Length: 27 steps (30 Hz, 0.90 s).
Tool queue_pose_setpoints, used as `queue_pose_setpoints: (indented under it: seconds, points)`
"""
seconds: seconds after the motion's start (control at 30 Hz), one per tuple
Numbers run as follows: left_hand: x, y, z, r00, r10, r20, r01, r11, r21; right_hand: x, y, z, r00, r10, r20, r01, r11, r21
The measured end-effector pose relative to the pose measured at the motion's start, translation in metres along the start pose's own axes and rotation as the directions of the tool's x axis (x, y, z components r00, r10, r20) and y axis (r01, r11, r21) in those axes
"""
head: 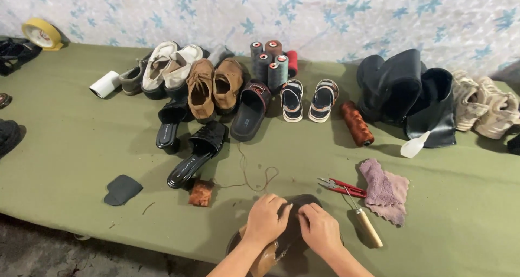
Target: Hand-stitching the sole of a black sandal using an awl and thread at a shoe repair station.
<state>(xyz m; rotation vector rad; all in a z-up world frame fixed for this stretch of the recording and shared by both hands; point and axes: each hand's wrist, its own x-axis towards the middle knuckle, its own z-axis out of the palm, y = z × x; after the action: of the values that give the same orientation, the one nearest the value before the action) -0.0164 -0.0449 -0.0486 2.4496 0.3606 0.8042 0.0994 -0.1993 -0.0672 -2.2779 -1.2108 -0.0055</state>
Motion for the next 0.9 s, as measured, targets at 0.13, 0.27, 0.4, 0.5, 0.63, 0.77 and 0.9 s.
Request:
queue_pose_setpoints:
  seconds: [0.13,0.27,0.4,0.5,0.63,0.77,0.9]
  points:
    - [0.002,0.002,-0.003,0.995,-0.047,0.087,0.048,0.999,-0.007,0.001,-0.003,-0.006,0.999,0.034,0.024,-0.034,0.999,0.008]
    - [0.004,-0.004,0.002,0.969,-0.135,0.207,0.134,0.991,0.018,0.009,0.000,-0.009,0.976,0.113,0.185,-0.119,0.993,0.018]
    - [0.024,0.010,-0.016,0.697,-0.526,0.487,0.537,0.833,0.130,0.014,0.014,0.002,0.986,0.056,0.160,-0.066,0.996,0.053]
    - [0.031,0.012,-0.019,0.645,-0.609,0.461,0.641,0.760,0.107,0.026,0.017,-0.003,0.980,-0.006,0.197,-0.005,0.998,0.055]
    - [0.045,0.019,-0.034,0.524,-0.705,0.478,0.753,0.646,0.126,0.042,0.009,-0.010,0.971,0.007,0.238,-0.024,0.997,0.070]
    - [0.047,0.022,-0.037,0.499,-0.731,0.465,0.805,0.590,0.065,0.037,0.012,-0.008,0.982,-0.053,0.183,0.036,0.995,0.096]
    - [0.025,0.022,-0.036,0.578,-0.701,0.418,0.770,0.638,0.005,0.032,0.012,-0.015,0.972,-0.099,0.215,0.057,0.979,0.194]
